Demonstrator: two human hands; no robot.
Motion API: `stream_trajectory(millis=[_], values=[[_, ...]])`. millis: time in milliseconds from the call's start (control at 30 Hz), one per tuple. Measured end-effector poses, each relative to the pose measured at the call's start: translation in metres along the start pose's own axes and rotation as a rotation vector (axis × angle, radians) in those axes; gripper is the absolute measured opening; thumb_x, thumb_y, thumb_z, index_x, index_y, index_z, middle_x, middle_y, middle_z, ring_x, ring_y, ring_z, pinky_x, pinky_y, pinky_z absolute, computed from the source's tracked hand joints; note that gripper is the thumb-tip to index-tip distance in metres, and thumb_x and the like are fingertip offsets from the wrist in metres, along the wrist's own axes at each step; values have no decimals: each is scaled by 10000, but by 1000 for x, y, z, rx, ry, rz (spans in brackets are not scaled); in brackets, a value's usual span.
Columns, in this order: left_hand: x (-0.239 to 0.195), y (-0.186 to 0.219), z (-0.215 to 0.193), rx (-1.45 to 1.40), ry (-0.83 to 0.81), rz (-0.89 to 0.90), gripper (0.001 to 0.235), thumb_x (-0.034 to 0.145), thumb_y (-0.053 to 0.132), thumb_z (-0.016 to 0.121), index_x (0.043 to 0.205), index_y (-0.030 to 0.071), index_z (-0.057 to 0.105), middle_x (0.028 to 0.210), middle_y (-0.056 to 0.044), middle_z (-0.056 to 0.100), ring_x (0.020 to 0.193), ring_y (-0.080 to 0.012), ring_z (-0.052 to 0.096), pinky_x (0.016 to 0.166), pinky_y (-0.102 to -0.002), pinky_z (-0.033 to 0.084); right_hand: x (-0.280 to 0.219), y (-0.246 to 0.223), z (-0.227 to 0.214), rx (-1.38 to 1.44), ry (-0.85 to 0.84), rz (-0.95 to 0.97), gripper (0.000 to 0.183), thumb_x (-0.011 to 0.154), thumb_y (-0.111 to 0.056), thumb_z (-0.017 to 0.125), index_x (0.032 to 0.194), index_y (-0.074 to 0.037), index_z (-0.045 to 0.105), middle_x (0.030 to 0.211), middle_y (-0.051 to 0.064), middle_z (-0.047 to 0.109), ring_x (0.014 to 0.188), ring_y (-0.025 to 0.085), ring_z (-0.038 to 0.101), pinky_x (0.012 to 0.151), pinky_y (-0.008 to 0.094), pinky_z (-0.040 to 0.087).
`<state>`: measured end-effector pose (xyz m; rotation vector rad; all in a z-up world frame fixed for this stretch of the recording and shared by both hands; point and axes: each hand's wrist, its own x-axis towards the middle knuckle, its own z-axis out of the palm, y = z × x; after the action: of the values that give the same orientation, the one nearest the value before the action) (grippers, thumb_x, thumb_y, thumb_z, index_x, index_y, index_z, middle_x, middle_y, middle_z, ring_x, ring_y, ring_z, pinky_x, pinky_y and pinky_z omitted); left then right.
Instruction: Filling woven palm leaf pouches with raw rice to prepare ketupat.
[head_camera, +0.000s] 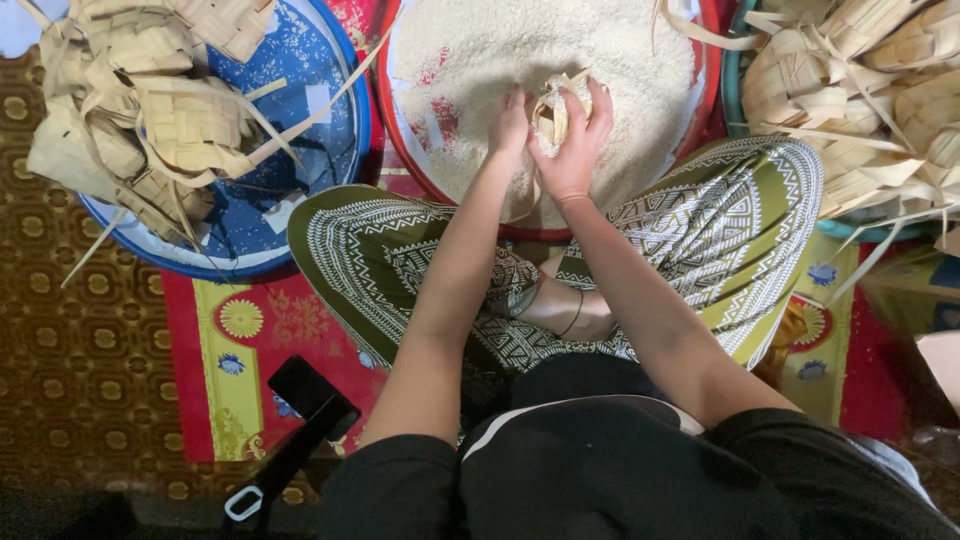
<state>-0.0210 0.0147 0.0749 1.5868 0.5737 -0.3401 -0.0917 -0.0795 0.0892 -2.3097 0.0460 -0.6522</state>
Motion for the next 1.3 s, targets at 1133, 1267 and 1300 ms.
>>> stream_trajectory(millis=[1133, 1267, 1300], values=[[30, -37, 7, 358, 26, 143, 388, 981, 260, 409, 1158, 31, 668, 1059, -164, 741, 915, -304, 731, 834, -402, 583, -1, -3, -2, 4, -26, 32, 723, 861, -278, 875, 1459, -190, 478, 1599, 138, 264, 1524, 407, 221, 1294, 595, 235], [4, -1, -6, -301, -19, -125, 278, 999, 146, 431, 993, -16, 657, 735, -98, 580, 550, -170, 545, 465, -310, 457, 1, 0, 1, -10, -6, 1, 713, 897, -419, 831, 1466, -197, 464, 1582, 136, 279, 1509, 395, 242, 1281, 597, 252], [-1, 4, -9, -445, 4, -161, 307, 1028, 187, 439, 1129, -28, 634, 851, -120, 601, 599, -168, 552, 494, -298, 483, 0, -1, 0, -5, -8, 7, 713, 894, -418, 828, 1468, -199, 466, 1580, 135, 283, 1509, 392, 241, 1280, 595, 250]])
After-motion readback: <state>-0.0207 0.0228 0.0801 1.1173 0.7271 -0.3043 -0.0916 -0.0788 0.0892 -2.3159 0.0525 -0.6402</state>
